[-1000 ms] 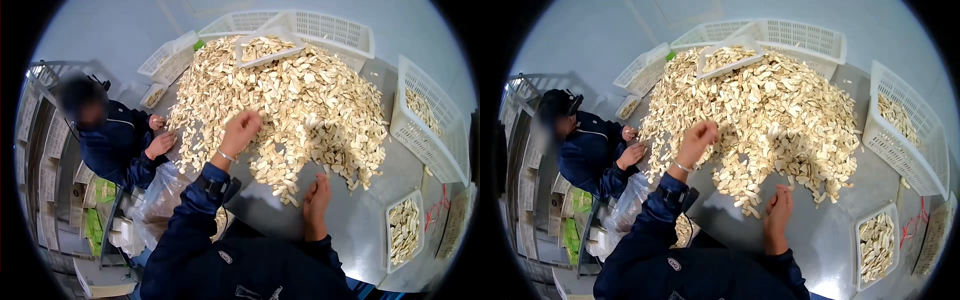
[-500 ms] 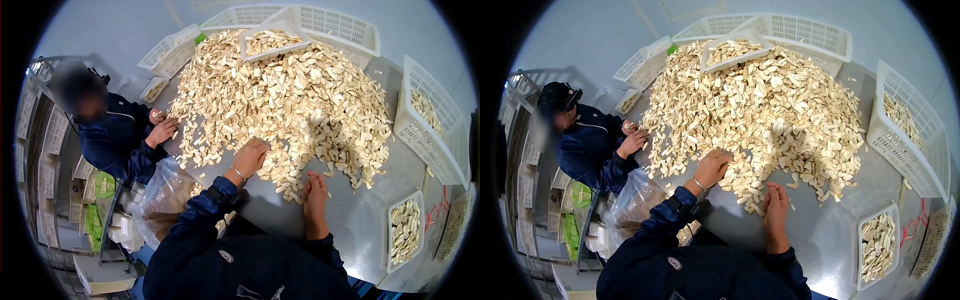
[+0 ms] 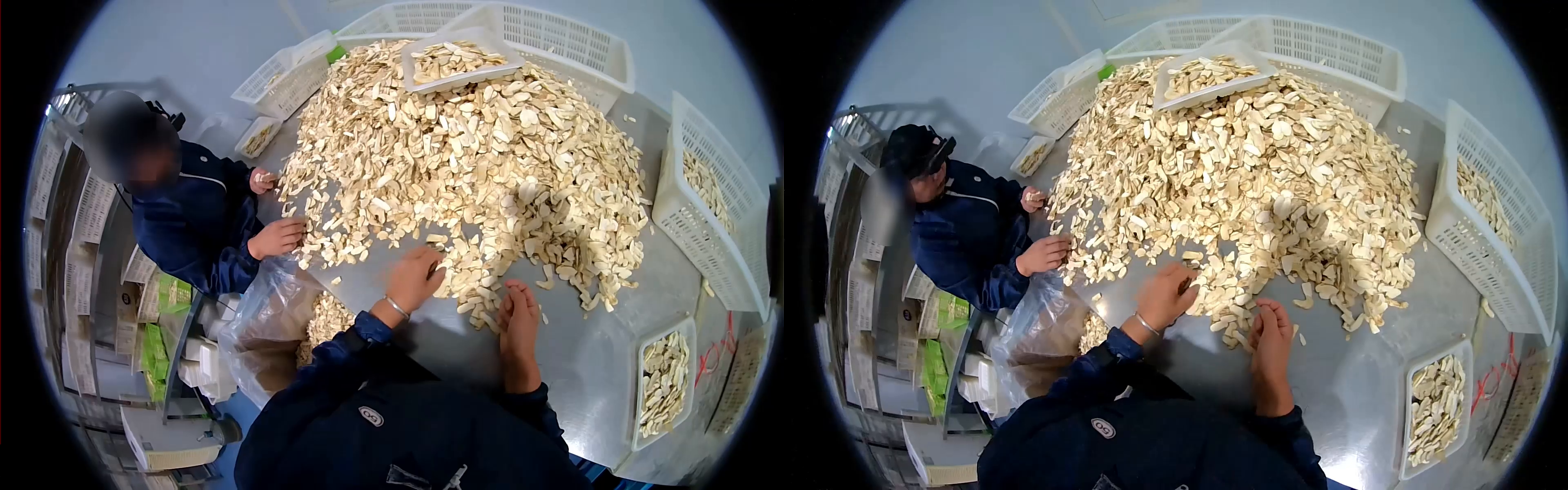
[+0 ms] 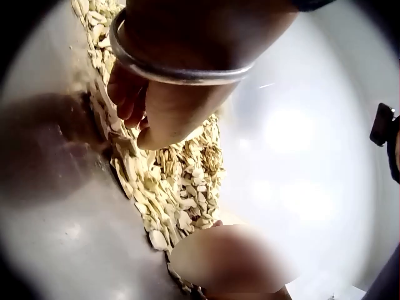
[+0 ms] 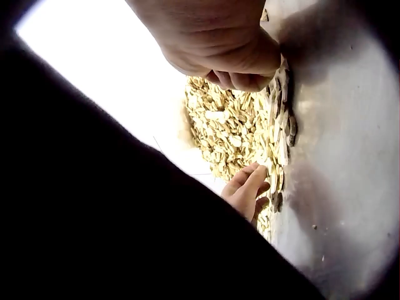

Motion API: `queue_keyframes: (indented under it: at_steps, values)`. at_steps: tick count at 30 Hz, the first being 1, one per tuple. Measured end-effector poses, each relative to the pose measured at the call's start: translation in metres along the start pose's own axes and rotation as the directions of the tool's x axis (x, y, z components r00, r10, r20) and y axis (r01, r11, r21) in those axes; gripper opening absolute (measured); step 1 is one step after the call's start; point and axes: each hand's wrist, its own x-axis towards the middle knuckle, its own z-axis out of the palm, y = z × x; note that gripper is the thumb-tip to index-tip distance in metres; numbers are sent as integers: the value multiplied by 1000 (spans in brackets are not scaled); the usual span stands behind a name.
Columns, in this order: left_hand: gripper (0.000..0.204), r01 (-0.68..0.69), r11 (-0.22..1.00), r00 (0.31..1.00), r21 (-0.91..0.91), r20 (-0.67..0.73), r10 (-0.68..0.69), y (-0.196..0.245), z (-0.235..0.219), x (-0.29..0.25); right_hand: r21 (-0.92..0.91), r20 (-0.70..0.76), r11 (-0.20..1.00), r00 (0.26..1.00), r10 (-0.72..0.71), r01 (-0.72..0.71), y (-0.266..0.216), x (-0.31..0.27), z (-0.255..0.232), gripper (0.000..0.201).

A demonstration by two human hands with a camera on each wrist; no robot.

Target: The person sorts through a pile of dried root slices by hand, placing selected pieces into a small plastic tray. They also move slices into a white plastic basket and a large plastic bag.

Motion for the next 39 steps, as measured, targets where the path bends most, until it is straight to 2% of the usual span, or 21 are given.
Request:
queue_keyframes:
  at_steps: [3,5,6,8,9,11,12,14,16,17,18,21,24,25,28,31,34,35,37,39]
  values:
    - [20,-76,997,997,-26,4,76,-5,10,6,10,4,1000,1000,-13,13,0,0,-2,10]
    - [21,-140,990,990,-15,-18,140,-8,11,5,-64,11,997,999,36,-35,-2,-1,-1,13]
    - [20,-65,995,998,-78,6,65,-8,11,3,-99,16,993,998,61,-60,-3,-2,1,15]
    - [17,90,977,995,-191,63,-79,-3,5,-2,-171,159,975,973,167,-140,-7,-5,8,20]
    - [16,175,915,980,-362,156,-126,7,-5,-2,-211,227,962,948,222,-175,-8,-8,12,22]
    - [14,365,683,921,-633,354,-164,27,-24,-2,-144,192,965,950,247,-221,-2,-14,25,26]
    - [13,344,694,931,-632,322,-169,22,-25,-3,-112,175,963,949,263,-246,0,-17,28,29]
    - [13,298,719,952,-628,256,-171,7,-22,0,-117,257,972,939,230,-206,5,-12,19,27]
    - [14,184,849,980,-495,155,-122,2,-17,-1,-128,333,983,928,166,-130,11,-6,8,25]
    - [15,132,901,990,-414,104,-98,4,-16,-1,-123,326,981,928,183,-150,8,-5,4,24]
    - [19,92,970,991,-224,115,-67,8,-15,-6,-118,317,978,927,199,-170,7,-4,1,22]
    - [25,-57,987,998,152,46,50,32,-9,-19,-154,287,974,936,205,-166,3,-6,4,19]
    - [29,51,999,997,-8,62,-51,26,0,-27,-169,296,976,938,181,-135,5,-3,3,17]
    - [25,47,995,999,-91,22,-45,9,13,-30,-169,304,977,936,179,-132,7,-3,1,17]
    - [16,128,959,991,-251,77,-112,9,3,-31,-156,250,979,953,172,-135,8,-5,6,17]
    - [10,280,876,955,-393,209,-212,-10,7,-36,-124,242,980,953,183,-157,10,-5,4,16]
    - [9,314,814,943,-489,258,-209,-19,16,-41,-252,237,961,955,178,-116,10,-6,2,15]
    - [10,311,809,945,-499,257,-204,-11,15,-40,-350,241,936,968,62,28,12,-6,3,16]
    - [13,303,799,947,-520,259,-191,17,8,-37,-529,281,795,945,-165,296,18,-7,9,18]
    - [13,261,802,956,-537,260,-137,36,9,-35,-610,238,741,957,-165,279,22,-8,7,21]
